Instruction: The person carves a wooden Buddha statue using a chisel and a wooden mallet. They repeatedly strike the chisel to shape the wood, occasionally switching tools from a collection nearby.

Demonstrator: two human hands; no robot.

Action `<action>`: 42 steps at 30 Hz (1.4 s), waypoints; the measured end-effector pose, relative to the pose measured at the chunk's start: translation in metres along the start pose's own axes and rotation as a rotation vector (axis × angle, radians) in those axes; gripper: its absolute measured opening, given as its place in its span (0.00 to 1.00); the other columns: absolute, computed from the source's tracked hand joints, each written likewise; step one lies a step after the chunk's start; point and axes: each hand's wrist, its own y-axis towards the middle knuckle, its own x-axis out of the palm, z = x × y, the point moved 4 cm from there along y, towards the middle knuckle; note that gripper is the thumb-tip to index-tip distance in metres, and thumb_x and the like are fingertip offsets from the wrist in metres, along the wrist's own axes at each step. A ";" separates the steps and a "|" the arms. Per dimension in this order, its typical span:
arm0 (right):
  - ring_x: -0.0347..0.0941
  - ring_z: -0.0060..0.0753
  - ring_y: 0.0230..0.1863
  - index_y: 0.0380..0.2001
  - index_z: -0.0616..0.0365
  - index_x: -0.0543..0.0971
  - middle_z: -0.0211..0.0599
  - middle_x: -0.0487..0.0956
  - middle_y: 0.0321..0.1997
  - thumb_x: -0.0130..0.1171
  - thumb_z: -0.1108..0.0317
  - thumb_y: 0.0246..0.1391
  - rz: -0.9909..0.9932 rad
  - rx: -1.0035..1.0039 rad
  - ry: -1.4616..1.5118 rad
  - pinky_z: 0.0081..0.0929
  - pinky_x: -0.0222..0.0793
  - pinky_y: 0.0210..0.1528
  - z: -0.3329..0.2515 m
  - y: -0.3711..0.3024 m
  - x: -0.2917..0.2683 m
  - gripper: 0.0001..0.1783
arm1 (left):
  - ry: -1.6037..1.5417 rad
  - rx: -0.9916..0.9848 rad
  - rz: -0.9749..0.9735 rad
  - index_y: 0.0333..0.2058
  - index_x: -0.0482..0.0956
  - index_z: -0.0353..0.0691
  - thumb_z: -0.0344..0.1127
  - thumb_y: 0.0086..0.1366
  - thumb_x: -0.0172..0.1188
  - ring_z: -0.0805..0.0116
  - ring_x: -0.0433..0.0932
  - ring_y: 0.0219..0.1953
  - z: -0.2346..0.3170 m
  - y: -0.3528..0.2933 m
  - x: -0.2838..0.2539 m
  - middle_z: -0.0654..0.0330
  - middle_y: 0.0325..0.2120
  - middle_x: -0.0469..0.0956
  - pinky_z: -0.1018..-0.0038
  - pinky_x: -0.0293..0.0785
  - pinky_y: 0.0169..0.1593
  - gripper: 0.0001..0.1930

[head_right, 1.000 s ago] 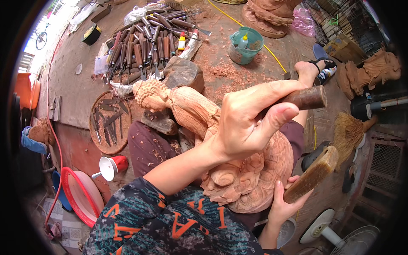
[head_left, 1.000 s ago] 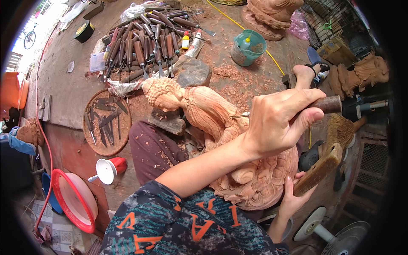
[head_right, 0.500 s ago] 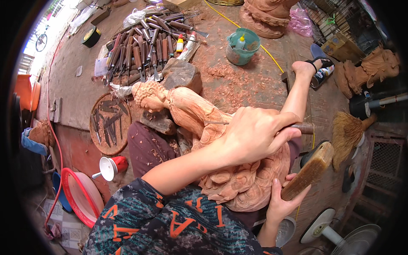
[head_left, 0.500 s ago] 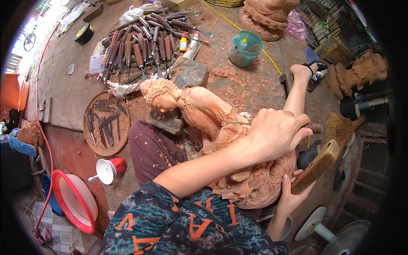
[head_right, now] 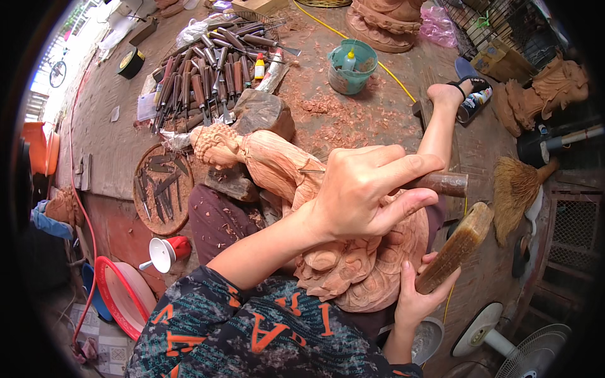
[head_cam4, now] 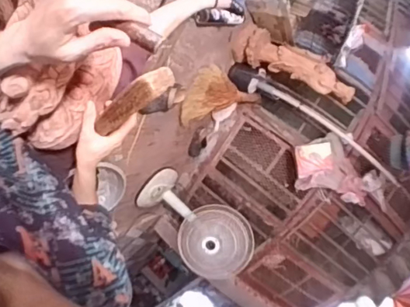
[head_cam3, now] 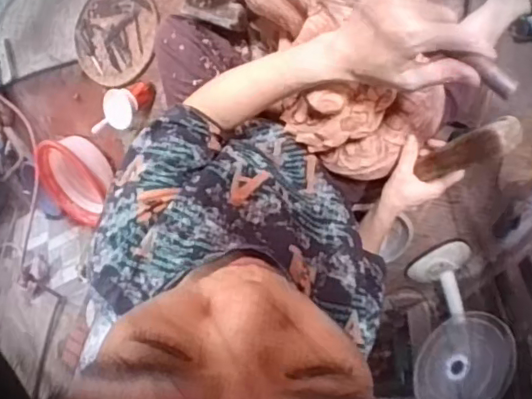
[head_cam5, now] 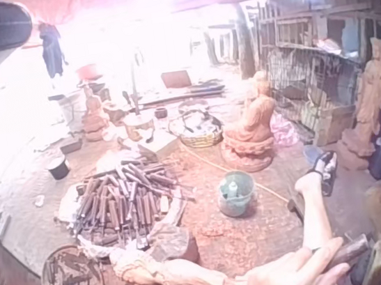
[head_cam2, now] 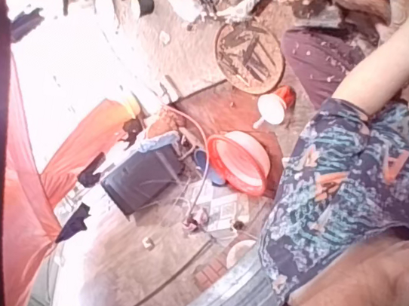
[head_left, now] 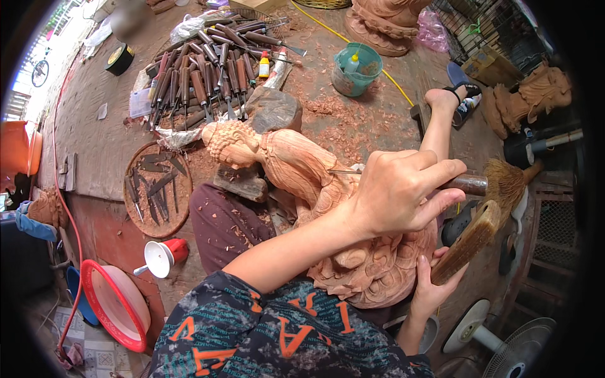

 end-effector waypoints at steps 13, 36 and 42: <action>0.61 0.23 0.34 0.46 0.62 0.64 0.32 0.67 0.35 0.64 0.78 0.40 -0.016 -0.025 -0.040 0.21 0.59 0.40 0.000 0.001 0.000 0.28 | 0.237 -0.372 0.012 0.41 0.75 0.37 0.38 0.61 0.55 0.53 0.77 0.29 -0.034 0.003 0.004 0.52 0.24 0.75 0.64 0.71 0.30 0.13; 0.66 0.40 0.50 0.54 0.67 0.62 0.48 0.69 0.49 0.68 0.71 0.40 -0.017 0.053 -0.092 0.33 0.60 0.53 0.010 -0.004 -0.004 0.38 | -0.568 0.123 0.013 0.29 0.62 0.40 0.62 0.58 0.54 0.79 0.58 0.09 0.013 -0.023 -0.088 0.67 0.11 0.60 0.82 0.50 0.12 0.27; 0.66 0.42 0.52 0.55 0.68 0.62 0.49 0.69 0.50 0.68 0.72 0.38 -0.012 0.019 -0.111 0.34 0.60 0.54 0.007 -0.004 -0.004 0.39 | -0.539 0.173 -0.021 0.28 0.62 0.39 0.61 0.58 0.55 0.79 0.57 0.09 0.014 -0.025 -0.087 0.66 0.11 0.60 0.82 0.47 0.11 0.27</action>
